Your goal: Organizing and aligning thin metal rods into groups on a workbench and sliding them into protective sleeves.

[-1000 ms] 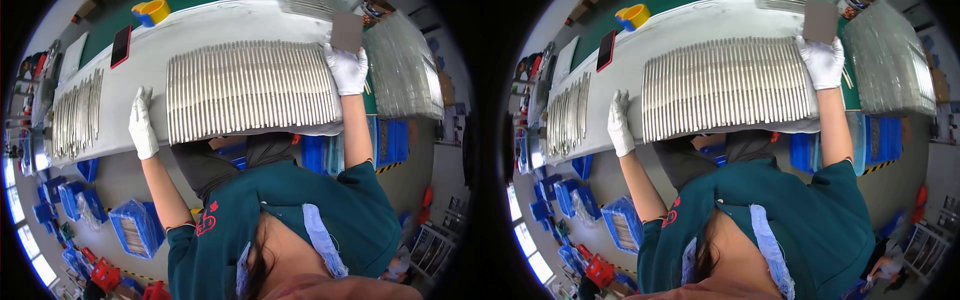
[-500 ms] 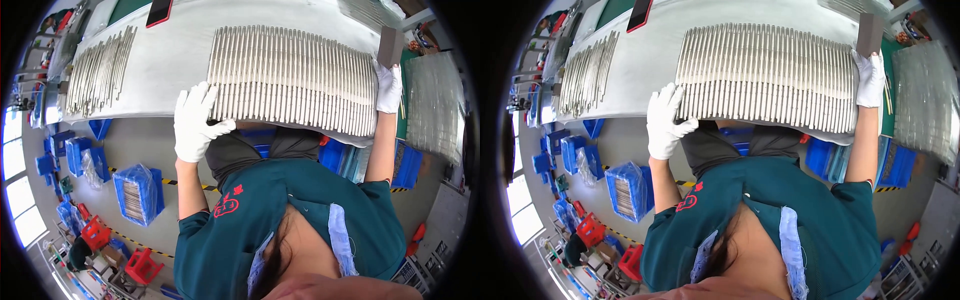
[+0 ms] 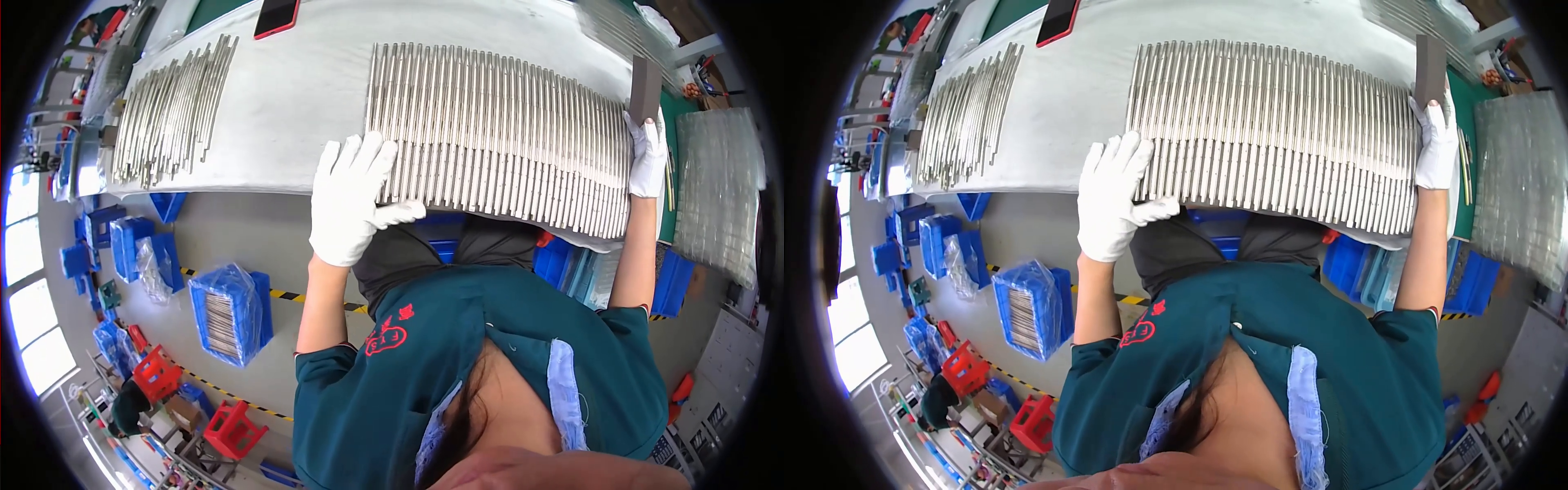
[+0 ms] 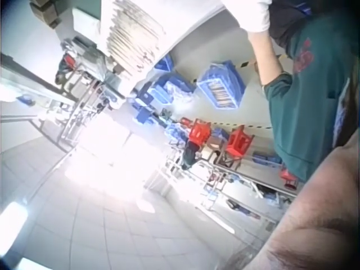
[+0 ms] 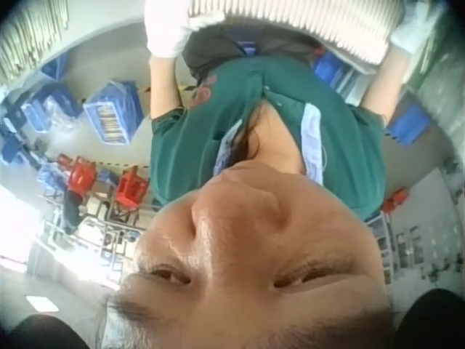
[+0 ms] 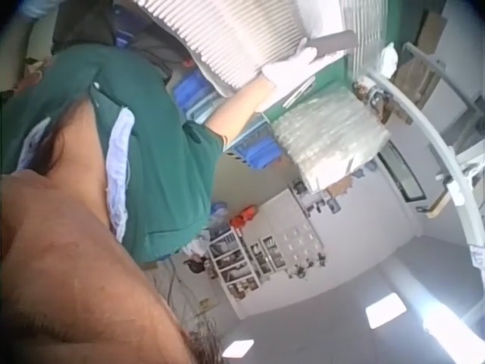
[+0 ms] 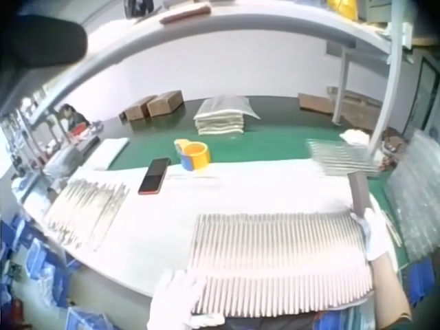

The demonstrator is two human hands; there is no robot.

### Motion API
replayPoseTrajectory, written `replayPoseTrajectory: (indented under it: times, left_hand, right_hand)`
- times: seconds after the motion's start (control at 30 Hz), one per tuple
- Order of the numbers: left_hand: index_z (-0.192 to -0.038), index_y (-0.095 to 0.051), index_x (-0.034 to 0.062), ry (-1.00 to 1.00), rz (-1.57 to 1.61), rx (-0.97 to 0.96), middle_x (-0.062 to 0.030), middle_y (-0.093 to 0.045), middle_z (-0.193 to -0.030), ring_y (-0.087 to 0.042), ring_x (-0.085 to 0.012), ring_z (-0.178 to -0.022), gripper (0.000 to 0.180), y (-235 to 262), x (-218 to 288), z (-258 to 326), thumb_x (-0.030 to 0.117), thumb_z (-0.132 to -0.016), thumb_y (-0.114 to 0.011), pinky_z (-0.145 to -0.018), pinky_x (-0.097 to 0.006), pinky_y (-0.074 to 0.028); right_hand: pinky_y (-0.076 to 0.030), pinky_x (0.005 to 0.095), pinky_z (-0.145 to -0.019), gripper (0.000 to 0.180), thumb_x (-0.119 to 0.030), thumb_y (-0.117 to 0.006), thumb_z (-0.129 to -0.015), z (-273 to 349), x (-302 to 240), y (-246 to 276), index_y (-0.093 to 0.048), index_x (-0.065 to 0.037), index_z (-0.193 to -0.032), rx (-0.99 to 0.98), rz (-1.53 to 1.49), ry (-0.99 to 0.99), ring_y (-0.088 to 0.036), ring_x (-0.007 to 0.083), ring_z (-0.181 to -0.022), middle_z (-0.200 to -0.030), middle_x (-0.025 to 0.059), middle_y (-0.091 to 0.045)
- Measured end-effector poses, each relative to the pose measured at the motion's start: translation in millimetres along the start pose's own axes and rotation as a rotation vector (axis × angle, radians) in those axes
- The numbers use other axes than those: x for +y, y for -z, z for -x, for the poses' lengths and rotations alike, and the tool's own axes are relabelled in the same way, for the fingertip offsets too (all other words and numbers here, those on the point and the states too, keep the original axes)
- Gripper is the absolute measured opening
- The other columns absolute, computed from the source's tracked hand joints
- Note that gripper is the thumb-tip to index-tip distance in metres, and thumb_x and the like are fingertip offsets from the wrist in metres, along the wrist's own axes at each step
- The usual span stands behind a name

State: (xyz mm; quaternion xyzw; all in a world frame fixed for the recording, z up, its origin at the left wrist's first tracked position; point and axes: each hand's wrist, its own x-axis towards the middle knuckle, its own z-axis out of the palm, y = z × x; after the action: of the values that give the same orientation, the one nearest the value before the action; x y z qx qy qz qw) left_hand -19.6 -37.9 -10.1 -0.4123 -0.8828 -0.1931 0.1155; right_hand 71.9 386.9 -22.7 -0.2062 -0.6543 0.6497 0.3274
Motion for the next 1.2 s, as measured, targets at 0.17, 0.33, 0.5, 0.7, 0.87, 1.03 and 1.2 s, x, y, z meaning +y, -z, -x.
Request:
replayPoseTrajectory:
  times: [0.17, 0.33, 0.5, 0.7, 0.87, 1.03, 1.2]
  left_hand:
    - [-0.118, -0.058, 0.0007, 0.017, -0.006, -0.07, -0.0181, -0.057, -0.122, -0.05, -0.0363, -0.115, 0.084, -1, 14, 10, 0.066, -0.065, -0.062, -0.102, -0.051, -0.032]
    - [-0.119, -0.059, 0.0018, 0.058, 0.004, -0.061, -0.0169, -0.058, -0.122, -0.051, -0.0345, -0.116, 0.083, 2, 9, 16, 0.067, -0.067, -0.061, -0.103, -0.053, -0.03]
    - [-0.117, -0.06, 0.0022, 0.117, -0.093, -0.05, -0.0172, -0.059, -0.121, -0.052, -0.0352, -0.114, 0.079, 7, -4, 28, 0.063, -0.067, -0.065, -0.104, -0.052, -0.03]
    - [-0.119, -0.059, 0.0018, 0.119, -0.08, -0.003, -0.0182, -0.058, -0.123, -0.051, -0.0344, -0.116, 0.079, 5, 0, 25, 0.061, -0.068, -0.066, -0.104, -0.051, -0.031]
    - [-0.118, -0.058, 0.0014, 0.053, 0.02, -0.051, -0.0166, -0.057, -0.122, -0.05, -0.0331, -0.117, 0.079, 1, 13, 20, 0.064, -0.07, -0.062, -0.105, -0.051, -0.029]
    - [-0.121, -0.057, 0.0015, 0.03, 0.055, -0.068, -0.0183, -0.055, -0.125, -0.049, -0.0356, -0.118, 0.079, -1, 16, 19, 0.06, -0.069, -0.065, -0.105, -0.051, -0.029]
    - [-0.121, -0.057, 0.002, 0.072, -0.067, -0.077, -0.0178, -0.055, -0.126, -0.049, -0.0369, -0.118, 0.079, 7, 4, 26, 0.06, -0.069, -0.066, -0.104, -0.052, -0.029]
  right_hand:
    - [-0.043, 0.0389, -0.103, 0.054, -0.02, -0.055, -0.094, 0, -2, -1, -0.035, 0.0, -0.14, 0.028, 0.01, 0.003, -0.051, 0.0246, -0.118, -0.135, 0.0133, -0.046]
    - [-0.043, 0.0398, -0.103, 0.051, -0.019, -0.054, -0.095, -2, 4, 3, -0.037, 0.001, -0.139, 0.0, 0.002, -0.001, -0.051, 0.025, -0.119, -0.134, 0.0137, -0.046]
    - [-0.042, 0.04, -0.104, 0.049, -0.019, -0.053, -0.095, 0, 2, 1, -0.038, 0.001, -0.138, 0.024, 0.034, 0.0, -0.051, 0.0248, -0.118, -0.133, 0.0142, -0.047]
    - [-0.043, 0.0388, -0.104, 0.05, -0.02, -0.052, -0.095, -8, 8, 12, -0.037, 0.002, -0.138, 0.011, -0.004, -0.011, -0.053, 0.0245, -0.117, -0.131, 0.0147, -0.048]
    - [-0.043, 0.0371, -0.103, 0.05, -0.02, -0.053, -0.095, -8, 10, 10, -0.037, 0.001, -0.138, 0.002, 0.009, -0.006, -0.053, 0.0253, -0.116, -0.13, 0.0148, -0.049]
    - [-0.043, 0.0366, -0.103, 0.051, -0.021, -0.054, -0.094, -7, 8, 8, -0.038, 0.001, -0.138, 0.023, 0.001, -0.026, -0.054, 0.0254, -0.115, -0.13, 0.0147, -0.049]
    - [-0.043, 0.0364, -0.103, 0.052, -0.021, -0.055, -0.094, -4, 3, 3, -0.038, 0.0, -0.139, 0.02, 0.029, 0.001, -0.053, 0.0254, -0.116, -0.132, 0.0141, -0.047]
